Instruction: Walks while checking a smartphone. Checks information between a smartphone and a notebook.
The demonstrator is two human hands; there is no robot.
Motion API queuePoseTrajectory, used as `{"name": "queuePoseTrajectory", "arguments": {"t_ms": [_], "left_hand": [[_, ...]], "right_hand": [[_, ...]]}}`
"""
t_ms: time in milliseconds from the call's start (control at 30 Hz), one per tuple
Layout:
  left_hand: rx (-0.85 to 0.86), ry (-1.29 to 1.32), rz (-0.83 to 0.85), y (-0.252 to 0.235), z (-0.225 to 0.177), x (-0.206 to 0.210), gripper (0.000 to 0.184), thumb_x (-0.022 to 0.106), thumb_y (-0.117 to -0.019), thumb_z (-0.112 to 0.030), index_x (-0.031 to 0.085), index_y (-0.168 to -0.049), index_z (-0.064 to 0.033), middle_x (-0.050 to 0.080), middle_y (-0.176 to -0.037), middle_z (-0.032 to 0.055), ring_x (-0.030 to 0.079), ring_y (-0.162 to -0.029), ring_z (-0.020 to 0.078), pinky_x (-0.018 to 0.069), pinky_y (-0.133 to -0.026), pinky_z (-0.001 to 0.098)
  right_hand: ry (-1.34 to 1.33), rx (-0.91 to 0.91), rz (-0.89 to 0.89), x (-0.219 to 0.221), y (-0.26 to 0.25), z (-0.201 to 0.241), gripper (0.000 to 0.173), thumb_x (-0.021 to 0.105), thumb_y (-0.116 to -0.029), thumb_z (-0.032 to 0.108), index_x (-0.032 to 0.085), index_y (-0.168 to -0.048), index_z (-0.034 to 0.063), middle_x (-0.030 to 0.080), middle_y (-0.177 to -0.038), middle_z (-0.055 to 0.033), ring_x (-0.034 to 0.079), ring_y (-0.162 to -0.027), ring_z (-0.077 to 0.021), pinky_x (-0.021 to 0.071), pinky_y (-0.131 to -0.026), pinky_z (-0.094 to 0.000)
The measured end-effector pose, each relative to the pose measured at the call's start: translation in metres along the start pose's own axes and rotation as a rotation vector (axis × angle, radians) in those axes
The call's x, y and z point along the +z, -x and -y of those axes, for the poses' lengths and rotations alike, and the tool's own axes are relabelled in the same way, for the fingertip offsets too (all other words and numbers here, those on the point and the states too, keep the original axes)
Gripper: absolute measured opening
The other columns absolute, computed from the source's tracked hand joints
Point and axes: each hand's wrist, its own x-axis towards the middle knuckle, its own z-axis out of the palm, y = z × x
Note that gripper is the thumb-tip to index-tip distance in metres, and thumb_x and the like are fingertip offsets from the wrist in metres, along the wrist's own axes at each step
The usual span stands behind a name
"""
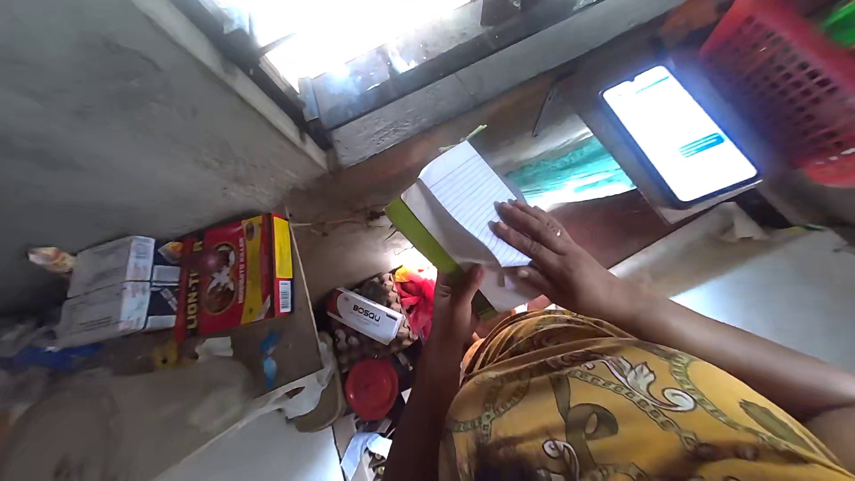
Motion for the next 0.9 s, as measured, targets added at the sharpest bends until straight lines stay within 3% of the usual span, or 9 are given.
{"name": "queuePoseTrajectory", "arguments": {"t_ms": [67,133,167,200,233,267,400,733,900], "left_hand": [[0.007,-0.008,0.000,-0.001,-0.002,0.000,0.021,0.069,-0.0922,-0.006,0.060,-0.111,-0.0089,0.075,-0.095,-0.0011,0.073,-0.090,0.0096,0.0615,-0.085,0.0328],[0.030,-0.009,0.007,-0.003,-0.005,-0.003,0.018,0.072,-0.0912,-0.008,0.065,-0.108,-0.0114,0.076,-0.093,-0.0011,0.074,-0.088,0.0095,0.0619,-0.084,0.0323],[0.040,-0.012,0.005,-0.003,-0.008,-0.006,0.017,0.072,-0.0912,-0.009,0.067,-0.106,-0.0130,0.076,-0.093,-0.0013,0.074,-0.088,0.0093,0.0620,-0.083,0.0323],[0.049,-0.010,-0.004,-0.004,-0.011,-0.009,0.016,0.073,-0.0910,-0.009,0.068,-0.105,-0.0144,0.076,-0.093,-0.0013,0.074,-0.088,0.0095,0.0623,-0.083,0.0326],[0.057,-0.007,-0.006,-0.004,-0.014,-0.012,0.015,0.073,-0.0911,-0.010,0.069,-0.104,-0.0156,0.077,-0.093,-0.0012,0.074,-0.088,0.0096,0.0626,-0.083,0.0327],[0.064,0.001,-0.007,-0.004,-0.016,-0.016,0.015,0.074,-0.0907,-0.012,0.070,-0.104,-0.0161,0.077,-0.094,-0.0009,0.074,-0.088,0.0100,0.0627,-0.083,0.0328],[0.072,-0.010,-0.020,-0.004,-0.022,-0.026,0.018,0.078,-0.0881,-0.016,0.070,-0.104,-0.0168,0.077,-0.094,-0.0016,0.074,-0.089,0.0088,0.0622,-0.084,0.0307],[0.050,-0.012,-0.055,-0.006,-0.020,-0.033,0.026,0.080,-0.0859,-0.017,0.066,-0.107,-0.0133,0.076,-0.093,-0.0006,0.074,-0.089,0.0100,0.0625,-0.084,0.0324],[0.059,-0.029,-0.059,-0.006,-0.023,-0.036,0.023,0.081,-0.0856,-0.020,0.069,-0.105,-0.0132,0.077,-0.094,0.0008,0.074,-0.089,0.0103,0.0626,-0.084,0.0330]], "right_hand": [[-0.163,0.031,0.008,-0.008,0.002,-0.001,0.054,0.030,-0.1123,0.041,0.046,-0.155,0.0107,0.035,-0.164,-0.0130,0.026,-0.155,-0.0267,0.0240,-0.127,-0.0507],[-0.360,0.132,-0.069,-0.017,0.008,-0.001,0.055,0.027,-0.1123,0.044,0.045,-0.155,0.0138,0.039,-0.163,-0.0018,0.035,-0.150,-0.0137,0.0333,-0.124,-0.0378],[-0.490,0.229,-0.178,-0.020,0.011,0.002,0.053,0.029,-0.1111,0.048,0.050,-0.151,0.0202,0.051,-0.153,0.0102,0.047,-0.138,-0.0024,0.0424,-0.115,-0.0285],[-0.647,0.351,-0.322,-0.021,0.013,0.004,0.045,0.035,-0.1080,0.054,0.057,-0.139,0.0294,0.064,-0.130,0.0198,0.059,-0.119,0.0053,0.0514,-0.101,-0.0221],[-0.808,0.453,-0.444,-0.024,0.011,0.007,0.036,0.042,-0.1046,0.058,0.062,-0.124,0.0352,0.069,-0.112,0.0216,0.064,-0.105,0.0059,0.0558,-0.092,-0.0217],[-0.944,0.511,-0.522,-0.027,0.009,0.008,0.032,0.045,-0.1031,0.059,0.063,-0.116,0.0370,0.071,-0.104,0.0203,0.066,-0.100,0.0047,0.0576,-0.088,-0.0231],[-1.256,0.556,-0.555,-0.029,0.005,0.008,0.036,0.045,-0.1040,0.058,0.064,-0.119,0.0316,0.071,-0.109,0.0124,0.066,-0.107,-0.0015,0.0570,-0.094,-0.0304],[-1.479,0.442,-0.489,-0.026,0.008,-0.001,0.040,0.046,-0.1035,0.056,0.066,-0.125,0.0281,0.071,-0.117,0.0076,0.066,-0.112,-0.0061,0.0555,-0.098,-0.0349],[-1.454,0.450,-0.498,-0.030,0.005,-0.002,0.053,0.045,-0.1012,0.063,0.056,-0.138,0.0263,0.067,-0.127,0.0040,0.063,-0.120,-0.0114,0.0533,-0.103,-0.0404]]}}
